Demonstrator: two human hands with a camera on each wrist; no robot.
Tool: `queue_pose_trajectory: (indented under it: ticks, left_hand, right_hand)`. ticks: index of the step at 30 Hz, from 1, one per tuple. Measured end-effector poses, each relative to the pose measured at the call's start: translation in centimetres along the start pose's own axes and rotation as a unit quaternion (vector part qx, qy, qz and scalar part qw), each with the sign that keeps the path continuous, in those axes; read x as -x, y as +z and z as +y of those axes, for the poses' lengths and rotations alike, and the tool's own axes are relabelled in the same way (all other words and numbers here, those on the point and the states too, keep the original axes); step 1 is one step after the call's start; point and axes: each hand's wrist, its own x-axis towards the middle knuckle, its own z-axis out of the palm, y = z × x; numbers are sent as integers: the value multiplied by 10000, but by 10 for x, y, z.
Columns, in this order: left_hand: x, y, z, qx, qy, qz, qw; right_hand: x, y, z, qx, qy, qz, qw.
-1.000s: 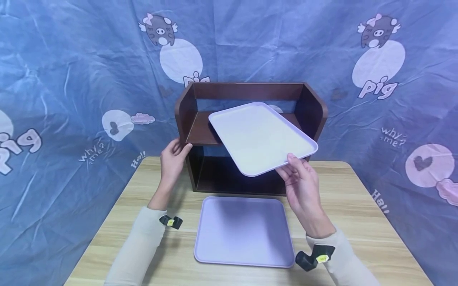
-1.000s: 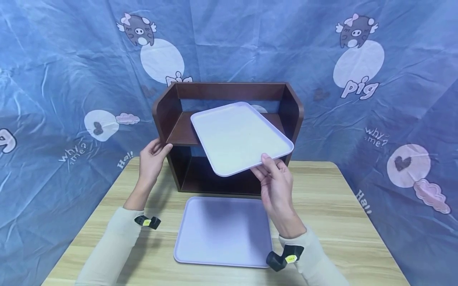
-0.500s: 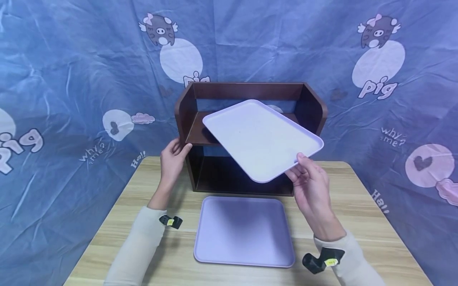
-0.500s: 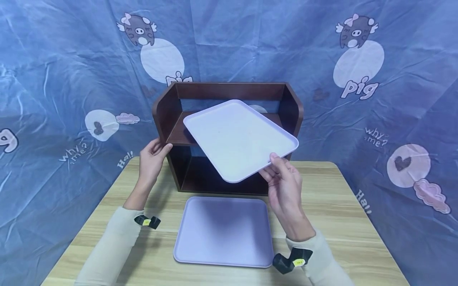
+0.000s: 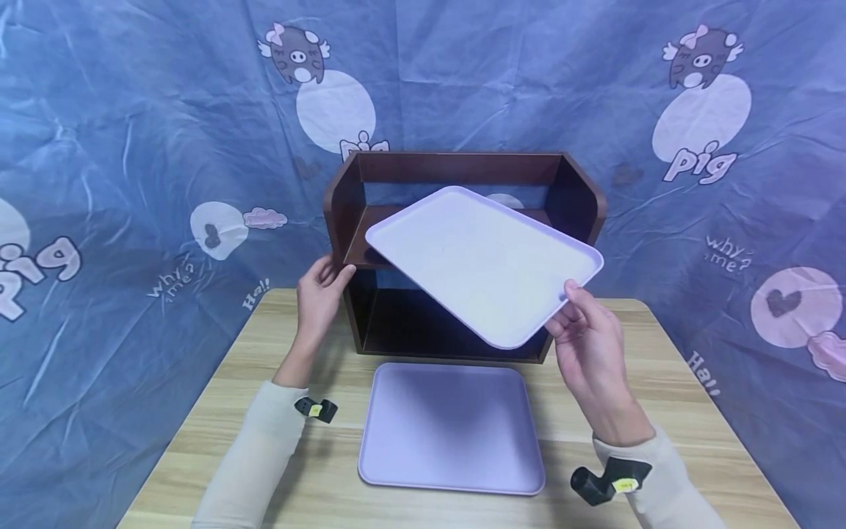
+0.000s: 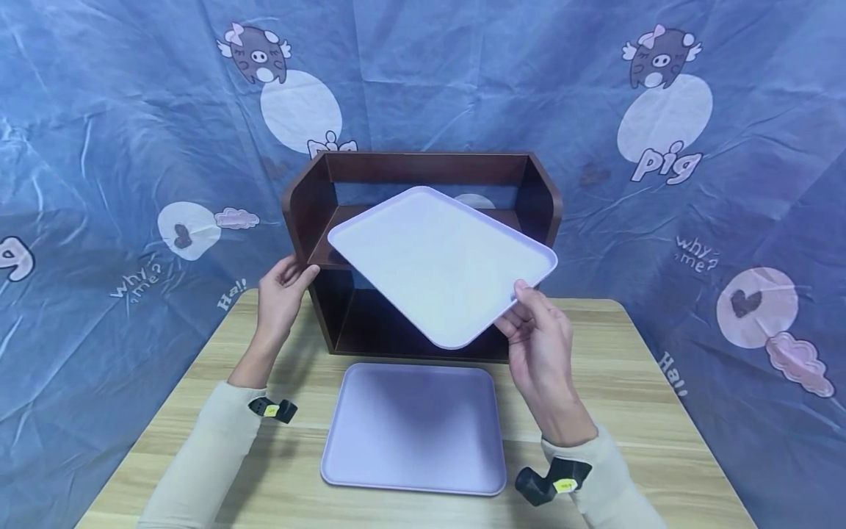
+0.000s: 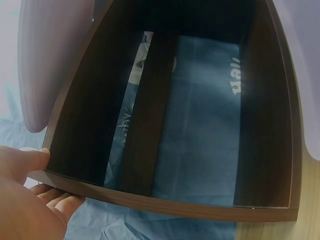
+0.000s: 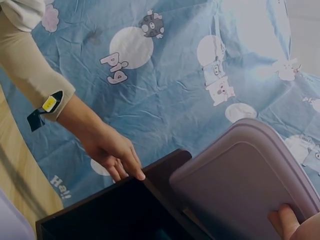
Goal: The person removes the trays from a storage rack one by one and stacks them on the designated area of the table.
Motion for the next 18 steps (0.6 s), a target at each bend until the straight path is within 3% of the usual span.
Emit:
queue_pose_trajectory:
  ticks: [11, 18]
  left_hand:
    - [-1, -1, -1, 85, 14, -41, 10000]
    - [-1, 0, -1, -92, 113, 98, 9998]
  right_hand:
    - [-1, -5, -7, -12, 44, 91, 9999]
    - [-2, -5, -13, 106, 113, 168, 9997]
